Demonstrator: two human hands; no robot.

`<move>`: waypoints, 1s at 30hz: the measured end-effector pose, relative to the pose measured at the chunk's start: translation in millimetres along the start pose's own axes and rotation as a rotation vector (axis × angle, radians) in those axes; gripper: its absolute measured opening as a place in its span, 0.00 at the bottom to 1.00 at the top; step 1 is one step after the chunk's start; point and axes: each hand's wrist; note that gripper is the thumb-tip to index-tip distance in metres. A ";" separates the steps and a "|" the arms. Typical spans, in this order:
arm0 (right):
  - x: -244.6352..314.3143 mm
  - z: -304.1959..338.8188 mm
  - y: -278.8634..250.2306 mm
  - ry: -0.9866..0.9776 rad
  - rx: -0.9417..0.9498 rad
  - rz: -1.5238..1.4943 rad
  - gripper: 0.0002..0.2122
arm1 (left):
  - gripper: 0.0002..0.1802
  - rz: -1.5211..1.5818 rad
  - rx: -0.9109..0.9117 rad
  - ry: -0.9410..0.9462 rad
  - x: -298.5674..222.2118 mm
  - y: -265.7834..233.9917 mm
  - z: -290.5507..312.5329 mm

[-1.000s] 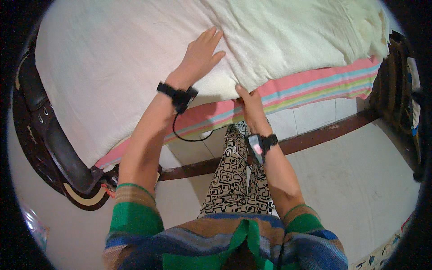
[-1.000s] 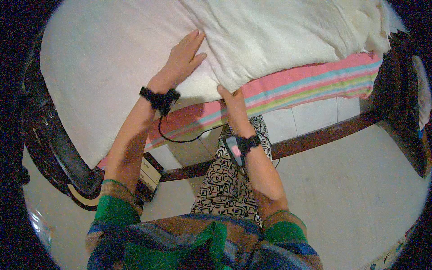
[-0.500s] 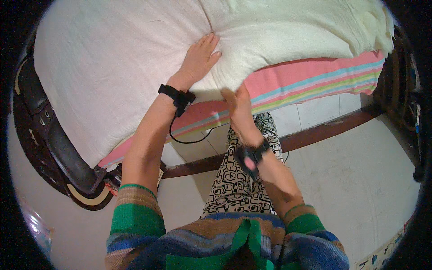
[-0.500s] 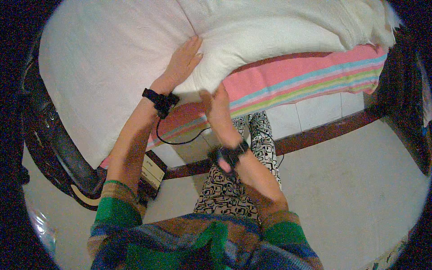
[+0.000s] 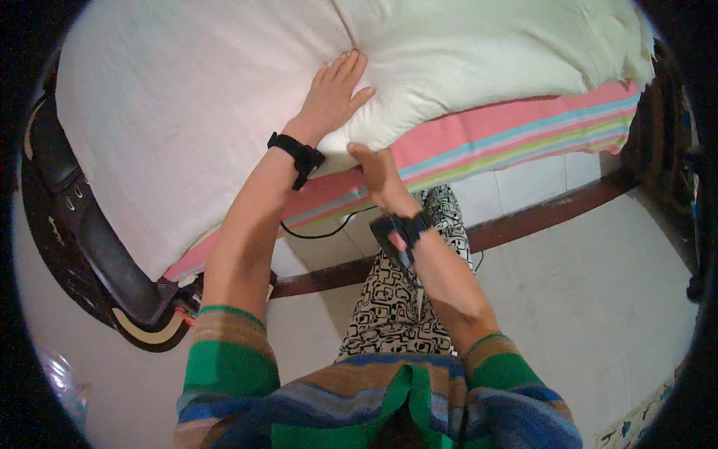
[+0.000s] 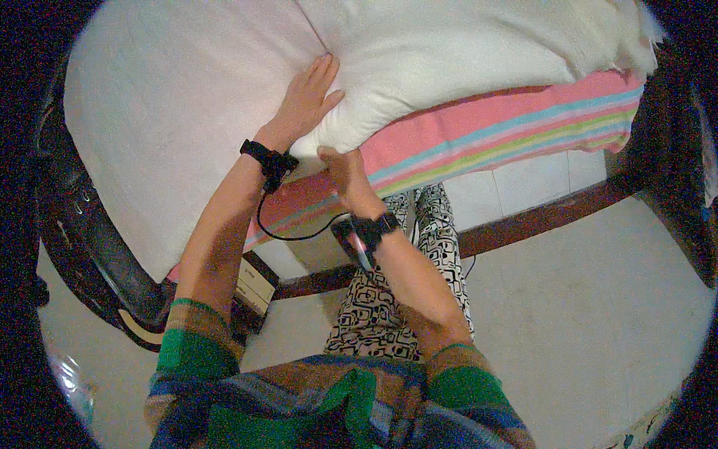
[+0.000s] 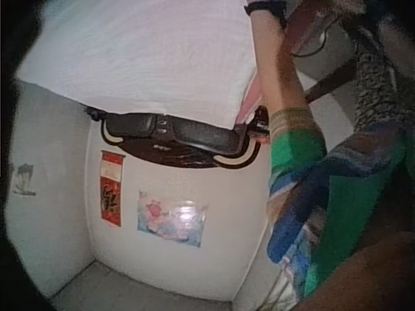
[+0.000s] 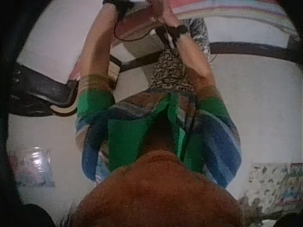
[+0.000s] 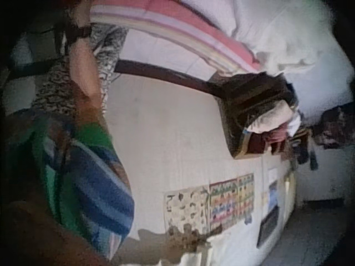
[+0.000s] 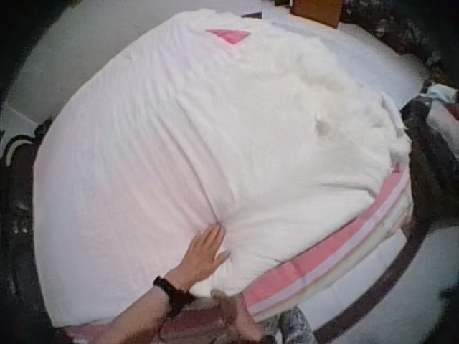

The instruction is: The person smooths and adjusts a white duvet on a bed with a striped sheet. They repeatedly pat, fold, and tuck the duvet edges along the sides of the mattress to create a neat appearance.

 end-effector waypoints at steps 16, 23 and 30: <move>-26.9 15.0 0.3 0.146 0.003 0.070 0.11 | 0.33 -0.086 0.087 -0.076 26.0 -76.0 88.9; -33.5 -17.4 55.7 0.007 -0.054 0.105 0.12 | 0.33 -0.021 0.035 -0.076 56.0 -19.3 83.1; -47.3 10.8 23.6 0.390 -0.211 0.226 0.12 | 0.36 0.025 -0.018 -0.035 54.8 -13.0 86.2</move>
Point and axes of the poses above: each hand's wrist, its own z-axis away from the middle knuckle, its own y-axis out of the palm, x = y × z, and after that the axes turned 7 degrees about -x, right-handed
